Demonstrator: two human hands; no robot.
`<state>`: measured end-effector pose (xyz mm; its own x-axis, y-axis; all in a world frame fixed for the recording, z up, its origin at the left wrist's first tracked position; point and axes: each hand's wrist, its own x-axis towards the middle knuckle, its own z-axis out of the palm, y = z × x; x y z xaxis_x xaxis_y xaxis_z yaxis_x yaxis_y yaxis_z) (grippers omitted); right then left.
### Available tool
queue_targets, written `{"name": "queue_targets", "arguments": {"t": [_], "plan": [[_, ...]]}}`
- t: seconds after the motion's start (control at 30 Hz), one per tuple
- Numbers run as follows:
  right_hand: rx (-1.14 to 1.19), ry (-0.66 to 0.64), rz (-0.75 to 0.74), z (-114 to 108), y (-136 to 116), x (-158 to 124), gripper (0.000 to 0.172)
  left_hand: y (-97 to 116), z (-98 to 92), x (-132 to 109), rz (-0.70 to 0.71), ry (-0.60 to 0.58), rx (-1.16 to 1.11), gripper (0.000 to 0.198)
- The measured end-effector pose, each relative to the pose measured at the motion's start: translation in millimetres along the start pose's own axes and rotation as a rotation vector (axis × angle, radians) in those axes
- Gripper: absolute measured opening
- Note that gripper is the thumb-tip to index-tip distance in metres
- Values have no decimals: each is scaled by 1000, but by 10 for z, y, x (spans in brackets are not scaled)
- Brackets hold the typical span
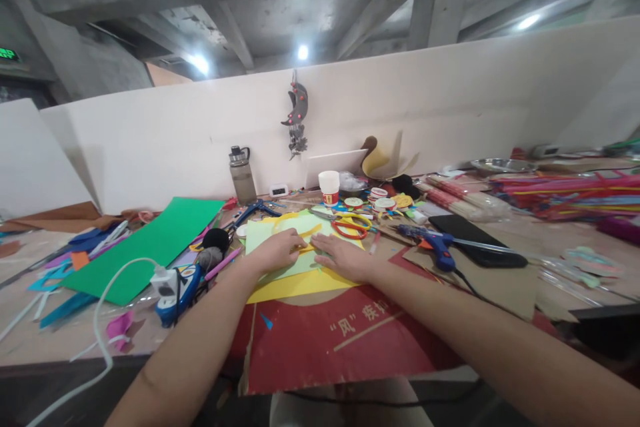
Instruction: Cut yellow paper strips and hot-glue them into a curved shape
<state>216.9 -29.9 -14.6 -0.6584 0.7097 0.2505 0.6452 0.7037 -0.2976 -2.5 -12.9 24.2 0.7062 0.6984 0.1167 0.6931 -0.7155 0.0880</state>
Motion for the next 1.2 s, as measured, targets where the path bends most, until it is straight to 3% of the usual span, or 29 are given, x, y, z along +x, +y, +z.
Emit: {"name": "queue_targets", "arguments": {"t": [0.17, 0.33, 0.8, 1.03, 1.2], "plan": [[6, 63, 22, -27, -25, -12, 62, 31, -26, 9, -16, -29, 28, 34], [2, -14, 24, -17, 4, -9, 62, 33, -33, 13, -20, -19, 13, 31], [39, -31, -60, -59, -29, 5, 59, 63, -21, 50, -14, -61, 60, 31], [37, -42, -41, -74, -49, 1, 56, 60, -7, 72, -45, -96, 49, 32], [-34, -21, 59, -88, 10, -19, 56, 72, -32, 66, -28, -82, 34, 33]]}}
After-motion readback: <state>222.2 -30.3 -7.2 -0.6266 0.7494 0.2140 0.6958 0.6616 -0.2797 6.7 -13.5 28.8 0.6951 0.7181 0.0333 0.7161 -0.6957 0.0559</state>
